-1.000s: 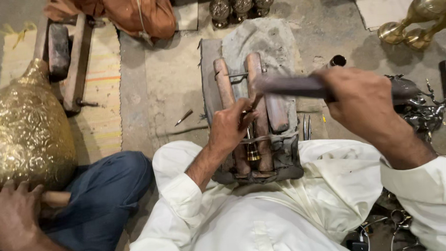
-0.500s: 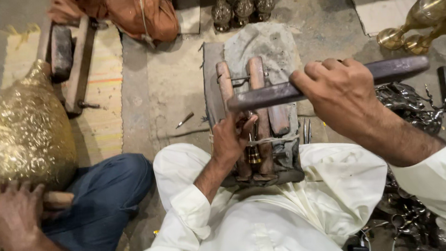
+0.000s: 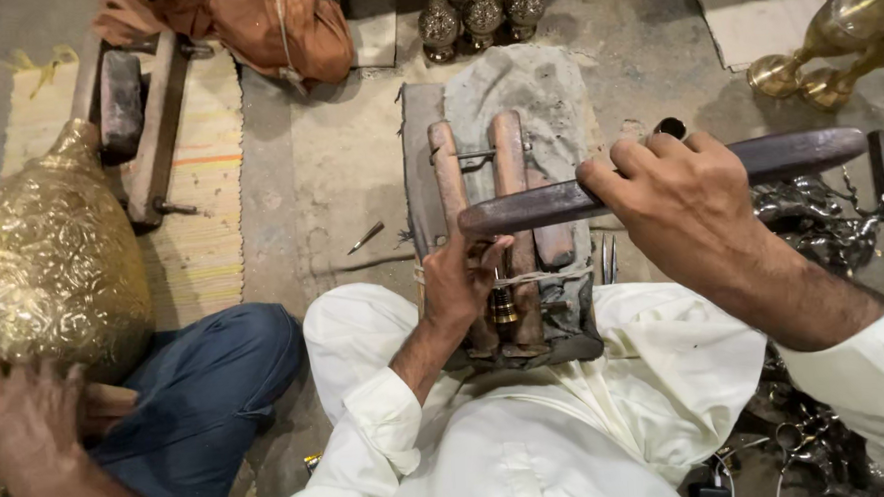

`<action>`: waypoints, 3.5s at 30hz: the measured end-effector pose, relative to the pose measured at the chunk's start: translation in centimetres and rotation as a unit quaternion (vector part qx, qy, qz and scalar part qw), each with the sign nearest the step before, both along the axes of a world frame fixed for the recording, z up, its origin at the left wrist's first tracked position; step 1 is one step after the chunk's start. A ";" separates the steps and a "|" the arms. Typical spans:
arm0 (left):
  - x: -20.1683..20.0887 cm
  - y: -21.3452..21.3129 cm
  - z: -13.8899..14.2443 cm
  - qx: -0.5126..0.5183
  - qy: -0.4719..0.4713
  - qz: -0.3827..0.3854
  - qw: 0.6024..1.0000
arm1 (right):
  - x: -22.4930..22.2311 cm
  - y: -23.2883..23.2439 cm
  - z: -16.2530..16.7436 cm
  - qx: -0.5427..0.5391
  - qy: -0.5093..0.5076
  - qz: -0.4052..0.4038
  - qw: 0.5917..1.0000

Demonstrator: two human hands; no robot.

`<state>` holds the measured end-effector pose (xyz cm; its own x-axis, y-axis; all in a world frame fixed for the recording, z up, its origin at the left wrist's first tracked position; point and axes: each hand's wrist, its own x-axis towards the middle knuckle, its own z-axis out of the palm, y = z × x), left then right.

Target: The person sits on the floor with a small brass vessel clamped between wooden forms on a sandbag on their lap. They hold a chisel against the vessel surface with one hand and strike it with a hammer held in the other hand, repositioning the chisel repeatedly to cut a decorative pattern into the brass, occasionally pausing to reposition the vessel or pick up a red marking tool.

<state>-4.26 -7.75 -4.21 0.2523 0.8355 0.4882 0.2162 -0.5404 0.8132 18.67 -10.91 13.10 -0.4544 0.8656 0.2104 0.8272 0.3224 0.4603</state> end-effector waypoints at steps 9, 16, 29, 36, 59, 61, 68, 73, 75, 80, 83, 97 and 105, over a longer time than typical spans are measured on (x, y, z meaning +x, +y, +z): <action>-0.9 5.0 2.3 -0.028 0.051 -0.156 0.986 | 2.8 -0.9 -1.8 -0.315 0.413 -0.232 0.823; -0.8 5.2 3.3 0.038 0.136 -0.180 0.974 | 3.6 -3.4 -5.5 -0.062 0.417 -0.115 0.900; 1.7 7.1 3.6 0.077 0.263 -0.256 0.927 | 5.2 -6.7 -6.9 -0.035 0.362 -0.169 0.916; 1.7 7.1 4.3 0.086 0.302 -0.280 0.907 | 5.8 -8.1 -10.3 -0.013 0.451 -0.200 0.870; -0.7 6.8 4.2 0.077 0.226 -0.217 0.947 | 3.5 -5.3 -5.5 0.002 0.286 -0.133 0.949; -0.9 6.2 4.0 0.072 0.225 -0.199 0.951 | 3.2 -5.0 -4.6 -0.012 0.278 -0.118 0.953; -0.9 5.5 3.6 0.069 0.139 -0.148 0.977 | 3.4 -2.7 -2.6 -0.043 0.272 -0.102 0.956; -1.3 4.7 2.4 0.051 0.099 -0.106 0.988 | 2.9 -1.0 -2.1 -0.076 0.192 -0.113 0.972; -1.3 4.0 1.6 0.041 0.058 -0.096 0.993 | 3.0 -0.5 -1.6 -0.045 0.261 -0.055 0.963; -1.1 3.0 -0.9 -0.020 0.025 -0.057 0.998 | 2.1 1.7 -0.6 -0.074 0.103 -0.057 0.990; -0.4 2.6 -2.2 -0.048 0.015 -0.016 0.999 | 0.8 2.9 0.2 -0.093 0.070 -0.040 0.992; 0.0 0.6 -1.1 -0.135 -0.098 0.043 0.985 | -4.7 5.7 3.0 -0.067 -0.037 0.030 0.997; 0.3 0.1 -0.7 -0.188 -0.123 0.056 0.973 | -5.6 5.2 3.7 -0.052 0.084 0.056 0.994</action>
